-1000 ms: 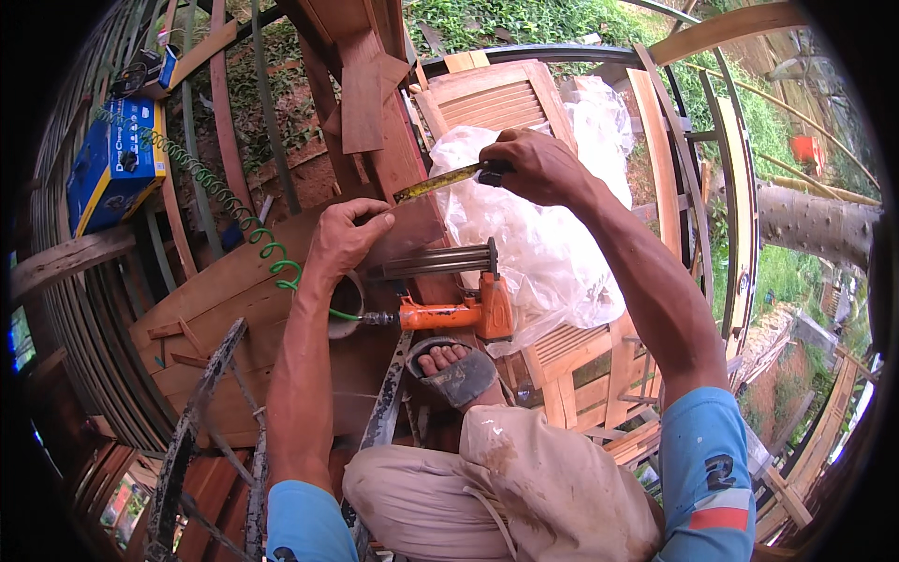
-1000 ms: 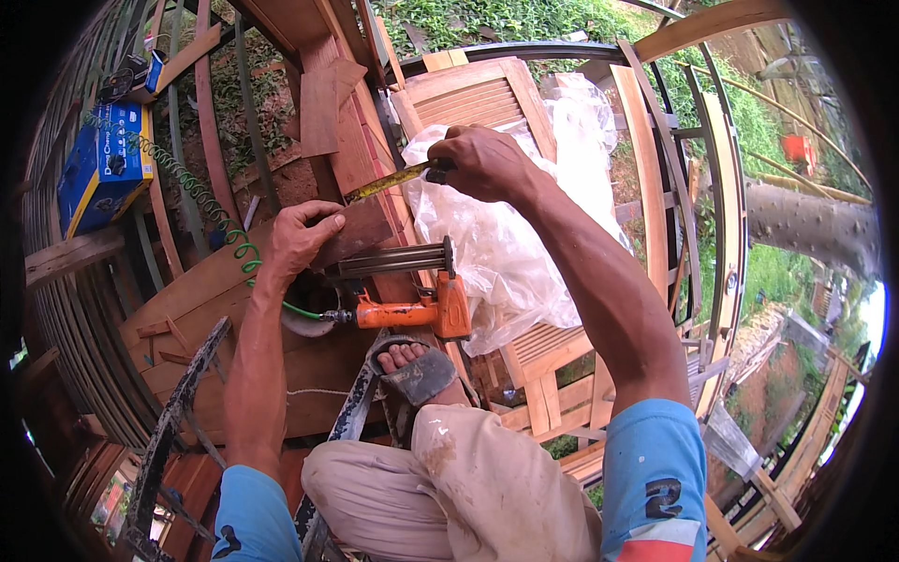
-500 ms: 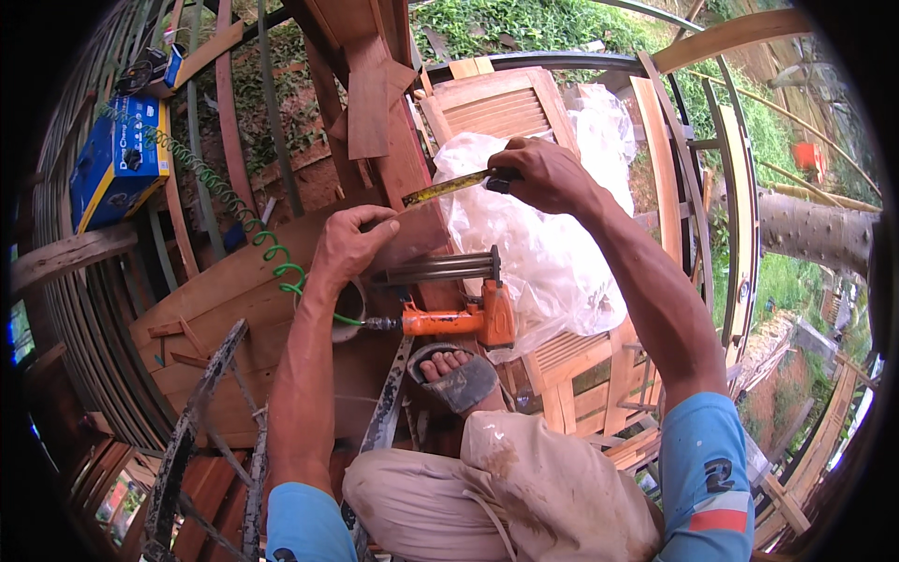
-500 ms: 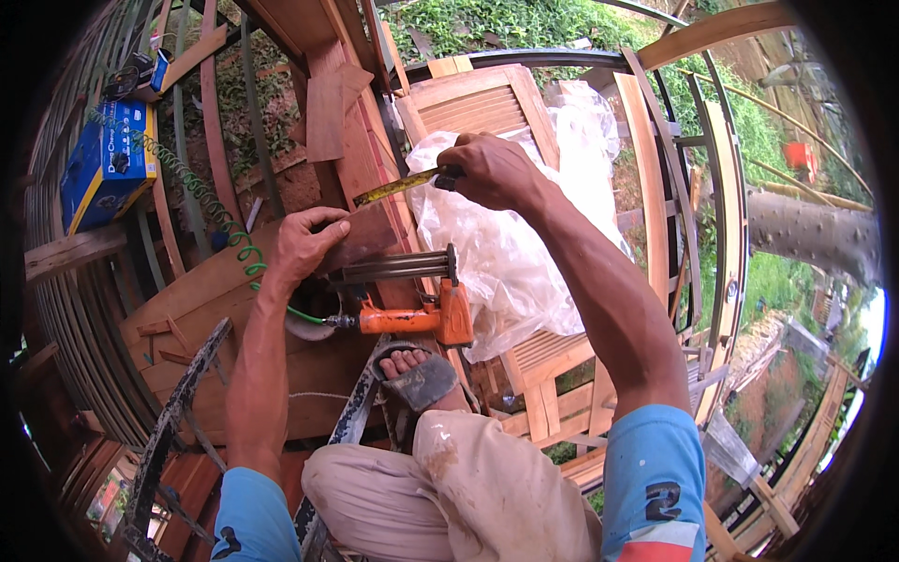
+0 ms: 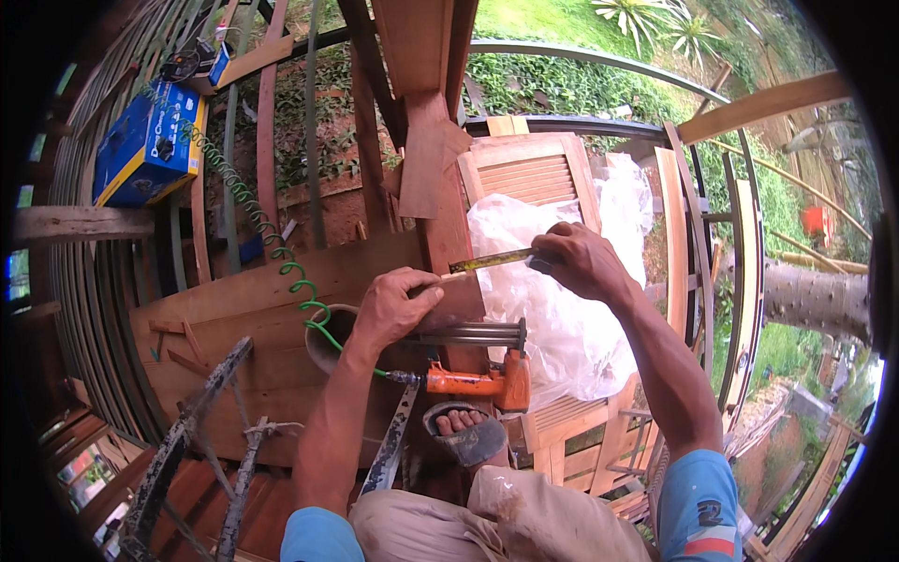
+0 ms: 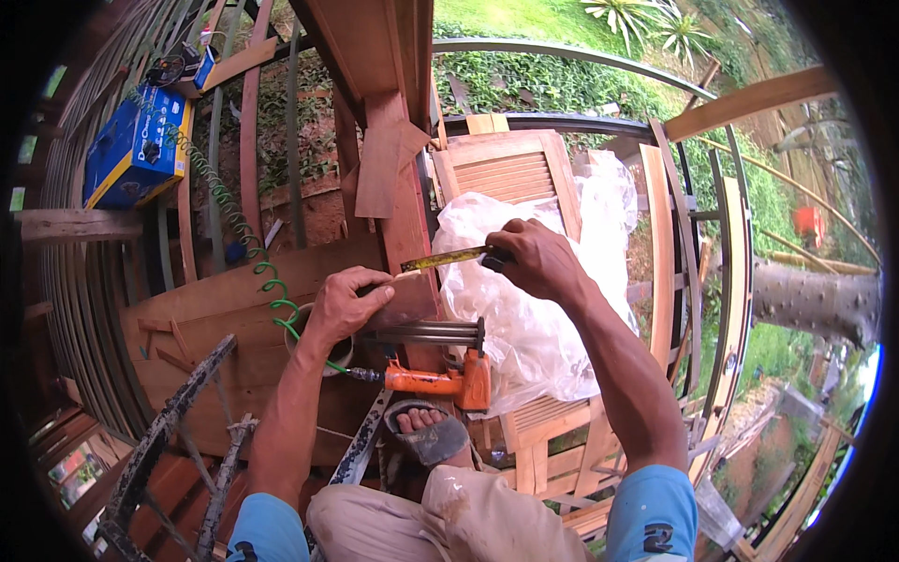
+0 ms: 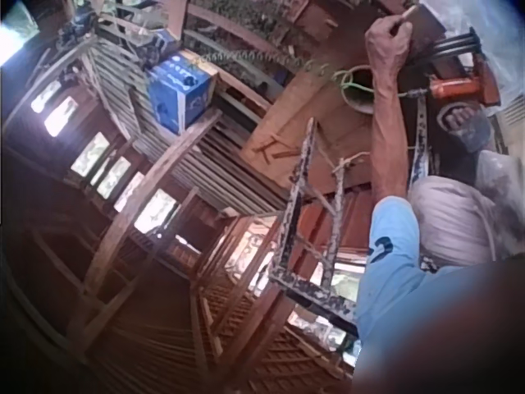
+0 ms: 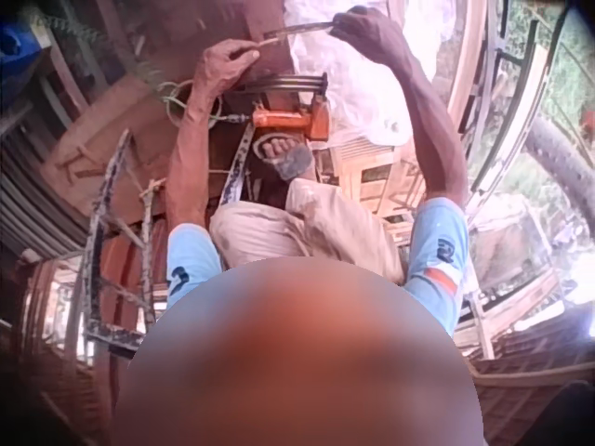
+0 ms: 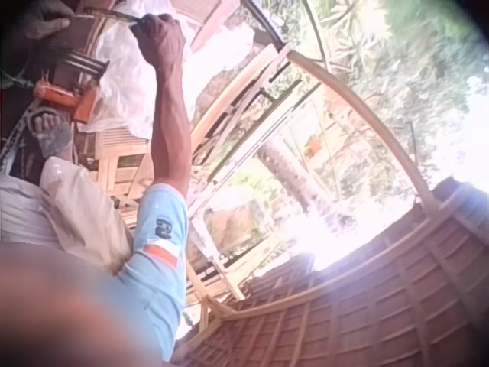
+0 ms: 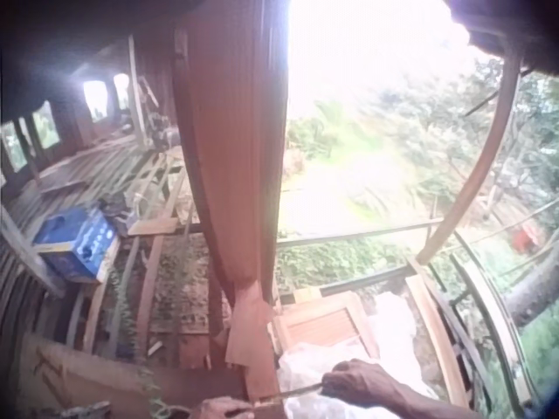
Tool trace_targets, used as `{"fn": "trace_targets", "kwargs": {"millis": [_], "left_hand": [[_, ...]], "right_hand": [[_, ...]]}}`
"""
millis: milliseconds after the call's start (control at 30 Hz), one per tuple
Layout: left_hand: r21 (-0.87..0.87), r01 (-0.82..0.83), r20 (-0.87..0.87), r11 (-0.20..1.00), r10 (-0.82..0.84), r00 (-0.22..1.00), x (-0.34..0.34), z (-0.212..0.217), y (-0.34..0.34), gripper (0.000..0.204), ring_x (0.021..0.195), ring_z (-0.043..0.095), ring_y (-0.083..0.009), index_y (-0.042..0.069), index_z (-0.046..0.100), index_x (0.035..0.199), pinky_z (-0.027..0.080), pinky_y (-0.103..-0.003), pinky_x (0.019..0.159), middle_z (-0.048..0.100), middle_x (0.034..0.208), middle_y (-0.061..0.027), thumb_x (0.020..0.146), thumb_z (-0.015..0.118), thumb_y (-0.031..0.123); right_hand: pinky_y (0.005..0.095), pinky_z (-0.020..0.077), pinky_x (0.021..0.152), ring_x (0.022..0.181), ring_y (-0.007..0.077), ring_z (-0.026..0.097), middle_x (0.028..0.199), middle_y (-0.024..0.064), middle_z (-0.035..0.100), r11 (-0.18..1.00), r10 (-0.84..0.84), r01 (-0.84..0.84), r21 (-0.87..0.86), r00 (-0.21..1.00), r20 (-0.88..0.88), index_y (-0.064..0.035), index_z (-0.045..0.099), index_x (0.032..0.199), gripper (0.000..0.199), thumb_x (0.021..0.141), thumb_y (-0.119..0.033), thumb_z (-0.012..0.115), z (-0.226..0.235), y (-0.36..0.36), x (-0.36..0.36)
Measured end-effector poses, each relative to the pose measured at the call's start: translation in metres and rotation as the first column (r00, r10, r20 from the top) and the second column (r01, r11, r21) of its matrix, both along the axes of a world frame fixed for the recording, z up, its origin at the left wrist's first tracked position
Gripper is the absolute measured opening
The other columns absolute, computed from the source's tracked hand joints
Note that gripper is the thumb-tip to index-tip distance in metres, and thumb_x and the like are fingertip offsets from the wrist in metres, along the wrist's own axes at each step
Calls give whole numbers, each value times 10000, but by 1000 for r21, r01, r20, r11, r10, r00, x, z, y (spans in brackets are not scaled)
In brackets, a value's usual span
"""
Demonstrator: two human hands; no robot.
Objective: The person measures and marks wooden planks with a tape measure, then uses a nail gun to attach small wooden blocks to a larger wooden frame. The person repeatedly measures, positions, and fastens pieces while working on an elevated wooden structure.
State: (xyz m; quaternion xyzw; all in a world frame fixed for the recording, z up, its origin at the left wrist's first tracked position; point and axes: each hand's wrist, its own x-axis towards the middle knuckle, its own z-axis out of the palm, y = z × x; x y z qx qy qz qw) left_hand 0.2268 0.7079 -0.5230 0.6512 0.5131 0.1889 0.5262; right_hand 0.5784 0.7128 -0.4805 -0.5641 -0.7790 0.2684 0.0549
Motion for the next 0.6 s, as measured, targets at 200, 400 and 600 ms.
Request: {"fn": "trace_targets", "kwargs": {"millis": [200, 400, 600], "left_hand": [[3, -11, 15, 1000, 11, 1000, 1, 7, 0, 298, 923, 774, -298, 4, 825, 1145, 596, -392, 842, 789, 1010, -174, 950, 812, 230], [4, -11, 25, 1000, 11, 1000, 1, 7, -4, 293, 897, 769, -302, -7, 821, 1145, 597, -401, 817, 780, 990, -180, 949, 806, 211], [36, -14, 11, 999, 14, 1000, 3, 7, -6, 287, 885, 765, -310, -14, 818, 1131, 596, -392, 806, 775, 979, -184, 941, 800, 201]], "right_hand": [[456, 587, 827, 988, 333, 721, 1046, 104, 754, 999, -20, 21, -34, 999, 26, -126, 795, 1127, 190, 971, -236, 798, 3, 4, -6], [454, 596, 850, 1043, 342, 718, 1105, 98, 763, 994, -38, 41, -104, 999, 30, -139, 796, 1157, 220, 948, -206, 795, 7, -3, -10], [449, 594, 816, 963, 322, 729, 1036, 96, 751, 1000, -14, 14, -21, 1000, -1, -134, 788, 1109, 191, 976, -269, 812, 3, -8, -9]]}}
